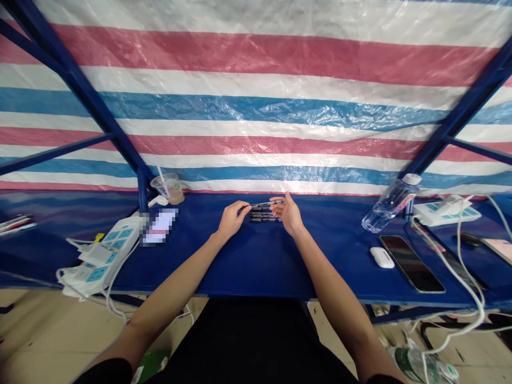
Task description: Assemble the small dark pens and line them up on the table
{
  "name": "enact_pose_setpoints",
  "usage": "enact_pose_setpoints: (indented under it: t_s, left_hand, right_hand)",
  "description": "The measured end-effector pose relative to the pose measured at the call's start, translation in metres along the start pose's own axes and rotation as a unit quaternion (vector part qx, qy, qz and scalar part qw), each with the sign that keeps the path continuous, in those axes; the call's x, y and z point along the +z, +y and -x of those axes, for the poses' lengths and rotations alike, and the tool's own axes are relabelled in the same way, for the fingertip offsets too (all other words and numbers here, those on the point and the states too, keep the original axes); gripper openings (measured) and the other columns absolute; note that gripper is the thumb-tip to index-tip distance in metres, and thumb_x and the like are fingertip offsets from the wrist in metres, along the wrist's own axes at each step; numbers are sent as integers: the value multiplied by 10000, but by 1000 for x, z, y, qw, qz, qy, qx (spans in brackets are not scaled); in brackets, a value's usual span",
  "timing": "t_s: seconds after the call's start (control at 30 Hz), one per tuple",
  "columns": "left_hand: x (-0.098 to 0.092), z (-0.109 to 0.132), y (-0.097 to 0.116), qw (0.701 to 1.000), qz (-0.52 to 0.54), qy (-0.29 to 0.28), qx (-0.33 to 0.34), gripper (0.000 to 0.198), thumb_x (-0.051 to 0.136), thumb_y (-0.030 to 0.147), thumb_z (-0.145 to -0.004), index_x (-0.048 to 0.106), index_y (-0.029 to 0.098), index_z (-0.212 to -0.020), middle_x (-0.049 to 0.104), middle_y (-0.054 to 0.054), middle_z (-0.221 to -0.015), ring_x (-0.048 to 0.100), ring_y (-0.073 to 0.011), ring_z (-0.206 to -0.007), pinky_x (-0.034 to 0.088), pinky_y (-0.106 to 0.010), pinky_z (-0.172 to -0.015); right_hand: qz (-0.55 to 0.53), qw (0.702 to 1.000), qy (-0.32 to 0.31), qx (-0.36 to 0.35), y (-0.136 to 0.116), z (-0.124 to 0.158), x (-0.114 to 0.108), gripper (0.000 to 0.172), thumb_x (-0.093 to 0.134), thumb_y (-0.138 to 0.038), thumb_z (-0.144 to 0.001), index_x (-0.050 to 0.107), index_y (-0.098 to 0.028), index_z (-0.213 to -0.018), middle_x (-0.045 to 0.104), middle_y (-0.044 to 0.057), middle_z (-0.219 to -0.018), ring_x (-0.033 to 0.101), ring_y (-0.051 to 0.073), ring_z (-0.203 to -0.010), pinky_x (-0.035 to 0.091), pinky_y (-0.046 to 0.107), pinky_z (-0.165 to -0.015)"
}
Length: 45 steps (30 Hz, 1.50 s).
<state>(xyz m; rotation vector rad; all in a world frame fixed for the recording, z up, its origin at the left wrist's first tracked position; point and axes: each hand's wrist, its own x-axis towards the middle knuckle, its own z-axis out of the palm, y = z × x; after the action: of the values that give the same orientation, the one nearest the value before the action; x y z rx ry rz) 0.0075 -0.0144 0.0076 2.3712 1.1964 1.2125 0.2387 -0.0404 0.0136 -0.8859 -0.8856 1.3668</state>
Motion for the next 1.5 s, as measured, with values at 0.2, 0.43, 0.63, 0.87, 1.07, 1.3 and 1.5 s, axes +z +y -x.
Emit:
enact_pose_setpoints:
  t_s: [0.2,0.43,0.63,0.87,1.07,1.3,1.5]
  left_hand:
    - [2,0,-2,1000,20,-9,19,208,569,331,-1053,719,207,-980,740,-45,-947,686,-203,-901,506,-317,-848]
    - [2,1,0,999,28,-24,33,227,562,351,-1058,717,201,-988,731,-53,-943,674,-210,-914,506,-327,-854]
    - [2,1,-1,999,28,-29,34,218,570,347,-1056,722,203,-994,735,-54,-963,670,-211,-929,507,-332,-868]
    - [4,1,-3,999,24,-26,31,226,566,362,-1058,723,208,-1004,735,-52,-961,667,-216,-930,504,-346,-877]
    - [4,2,-4,999,18,-34,26,231,569,377,-1052,729,216,-1013,742,-55,-986,673,-223,-952,512,-354,-890]
    - [4,1,-3,1000,-4,-22,-2,181,619,361,-1020,725,216,-1038,733,-46,-947,668,-222,-922,515,-353,-877]
    - [3,1,-4,1000,-2,-11,-16,126,653,318,-994,728,226,-1036,738,-38,-968,669,-219,-931,515,-359,-914]
  right_hand:
    - [-144,982,-76,94,-1,2,-1,484,445,-599,-1058,707,-202,-966,657,25,-702,487,137,-514,429,287,-539]
    - [-194,971,-112,90,-2,5,1,386,492,-574,-1064,601,-248,-888,446,-43,-624,379,132,-493,399,273,-518]
    - [-226,963,-111,100,-4,7,3,386,481,-565,-1066,599,-243,-890,415,-40,-638,376,135,-515,389,263,-504]
    - [-224,962,-120,100,-6,8,2,371,524,-518,-1058,617,-232,-841,402,-41,-624,343,131,-517,376,260,-515]
    - [-115,988,-76,69,-5,4,1,466,617,-673,-930,703,-216,-909,461,-31,-604,397,140,-517,382,286,-518]
    - [186,977,51,-90,9,-5,-5,458,807,-649,-723,720,-205,-796,629,5,-648,504,152,-535,387,306,-550]
    - [410,887,-11,-212,8,-6,-13,144,758,-408,-855,783,-267,-873,754,55,-923,644,254,-870,484,400,-870]
